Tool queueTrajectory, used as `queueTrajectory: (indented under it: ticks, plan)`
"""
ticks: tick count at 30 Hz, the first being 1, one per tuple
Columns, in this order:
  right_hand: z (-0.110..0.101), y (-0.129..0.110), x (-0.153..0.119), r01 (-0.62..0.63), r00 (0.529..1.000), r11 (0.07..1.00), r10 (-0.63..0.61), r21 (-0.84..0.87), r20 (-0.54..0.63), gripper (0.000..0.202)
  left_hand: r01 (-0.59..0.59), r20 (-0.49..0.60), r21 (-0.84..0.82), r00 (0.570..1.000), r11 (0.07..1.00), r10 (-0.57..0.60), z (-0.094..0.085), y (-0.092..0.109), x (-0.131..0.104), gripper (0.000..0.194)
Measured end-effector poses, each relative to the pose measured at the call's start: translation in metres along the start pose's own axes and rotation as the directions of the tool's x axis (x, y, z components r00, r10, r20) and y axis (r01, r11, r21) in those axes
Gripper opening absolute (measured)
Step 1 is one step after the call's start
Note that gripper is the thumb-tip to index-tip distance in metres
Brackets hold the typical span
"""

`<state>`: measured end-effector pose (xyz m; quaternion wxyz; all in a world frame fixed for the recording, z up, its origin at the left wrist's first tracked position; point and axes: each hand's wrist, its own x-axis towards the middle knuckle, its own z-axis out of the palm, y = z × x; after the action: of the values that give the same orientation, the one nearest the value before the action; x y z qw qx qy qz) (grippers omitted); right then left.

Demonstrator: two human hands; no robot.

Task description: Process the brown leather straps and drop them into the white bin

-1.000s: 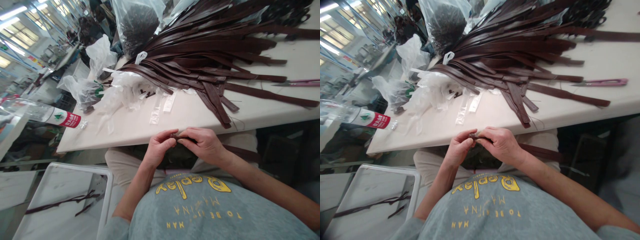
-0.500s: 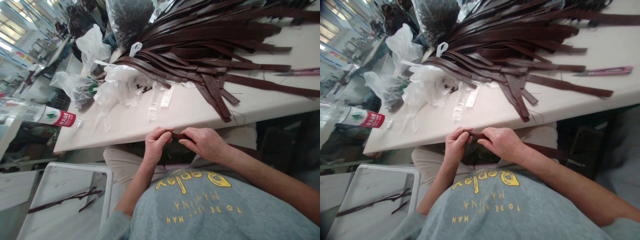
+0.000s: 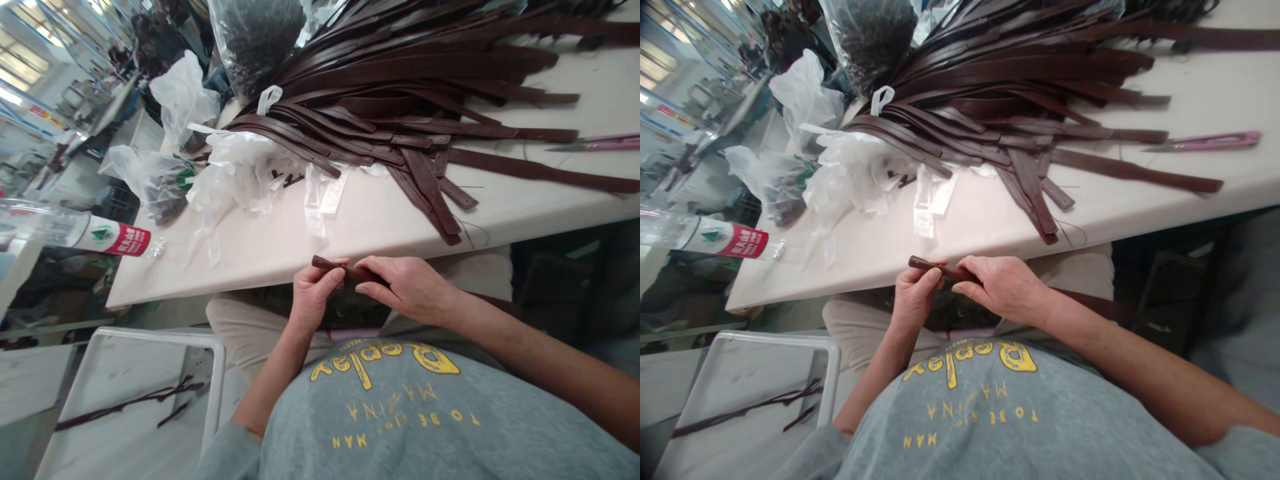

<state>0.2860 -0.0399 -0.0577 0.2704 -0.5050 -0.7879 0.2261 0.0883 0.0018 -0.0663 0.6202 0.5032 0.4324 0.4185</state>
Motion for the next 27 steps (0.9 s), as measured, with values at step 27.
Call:
queueTrajectory:
  ticks: [27]
  plan:
    - [-0.003, 0.003, -0.024, -0.053, 0.997, 0.996, 0.057, 0.073, -0.051, 0.024, -0.018, 0.164, -0.018, 0.986, 1.0, 0.021, 0.023, 0.009, -0.004, 0.027]
